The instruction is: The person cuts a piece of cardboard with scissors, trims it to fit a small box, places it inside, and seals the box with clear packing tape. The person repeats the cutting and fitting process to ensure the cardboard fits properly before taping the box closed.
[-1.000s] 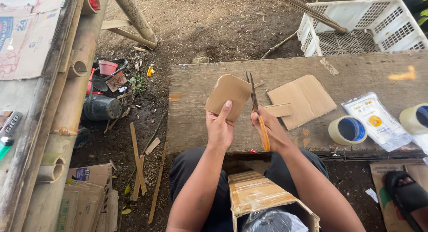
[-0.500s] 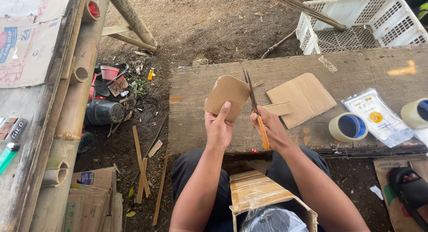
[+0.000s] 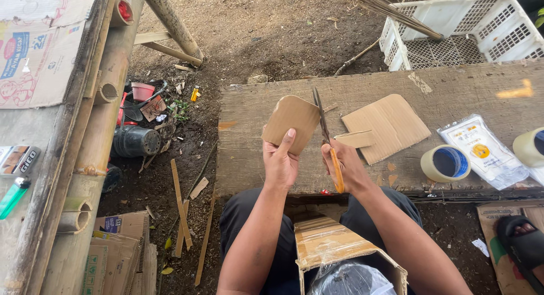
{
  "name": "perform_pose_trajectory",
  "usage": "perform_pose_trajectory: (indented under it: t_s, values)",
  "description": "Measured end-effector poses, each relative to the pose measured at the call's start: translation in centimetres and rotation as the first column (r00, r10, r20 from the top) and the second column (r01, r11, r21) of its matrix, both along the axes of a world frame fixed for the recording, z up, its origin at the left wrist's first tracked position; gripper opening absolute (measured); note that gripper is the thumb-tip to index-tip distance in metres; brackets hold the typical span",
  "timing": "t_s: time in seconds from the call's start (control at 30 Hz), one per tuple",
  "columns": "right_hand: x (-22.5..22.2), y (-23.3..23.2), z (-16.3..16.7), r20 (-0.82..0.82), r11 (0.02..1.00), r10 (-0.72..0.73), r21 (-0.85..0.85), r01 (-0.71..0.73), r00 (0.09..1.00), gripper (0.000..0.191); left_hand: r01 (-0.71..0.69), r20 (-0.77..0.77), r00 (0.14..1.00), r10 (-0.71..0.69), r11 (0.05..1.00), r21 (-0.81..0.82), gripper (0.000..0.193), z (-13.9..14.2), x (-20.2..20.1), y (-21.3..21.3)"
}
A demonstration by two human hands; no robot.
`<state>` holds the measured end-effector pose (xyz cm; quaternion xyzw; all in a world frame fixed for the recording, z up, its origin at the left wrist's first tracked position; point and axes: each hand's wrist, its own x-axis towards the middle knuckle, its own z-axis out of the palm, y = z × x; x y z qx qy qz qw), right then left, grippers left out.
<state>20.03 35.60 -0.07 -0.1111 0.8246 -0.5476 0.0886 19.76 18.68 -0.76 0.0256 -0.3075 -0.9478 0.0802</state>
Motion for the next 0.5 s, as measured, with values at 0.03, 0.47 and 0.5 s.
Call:
perform_pose_trajectory:
  t_s: [0.03, 0.47, 0.5]
  values:
    - [0.1, 0.0, 0.1, -0.016, 1.000, -0.016, 0.013, 0.016, 1.000, 0.070, -0.004, 0.022, 1.000, 0.004, 1.000, 0.003, 0.044, 0.0, -0.1, -0.1]
    - [-1.2, 1.0, -0.2, 0.084, 0.999, 0.053, 0.004, -0.053, 0.995, 0.073, -0.078, 0.075, 0.988, 0.137, 0.848, -0.524, 0.062, 1.1, -1.2, -4.1]
    - [-1.3, 1.1, -0.1, 0.086, 0.998, 0.057, 0.029, -0.059, 0.995, 0.076, -0.091, 0.072, 0.986, 0.149, 0.854, -0.513, 0.057, 1.2, -1.3, -4.3]
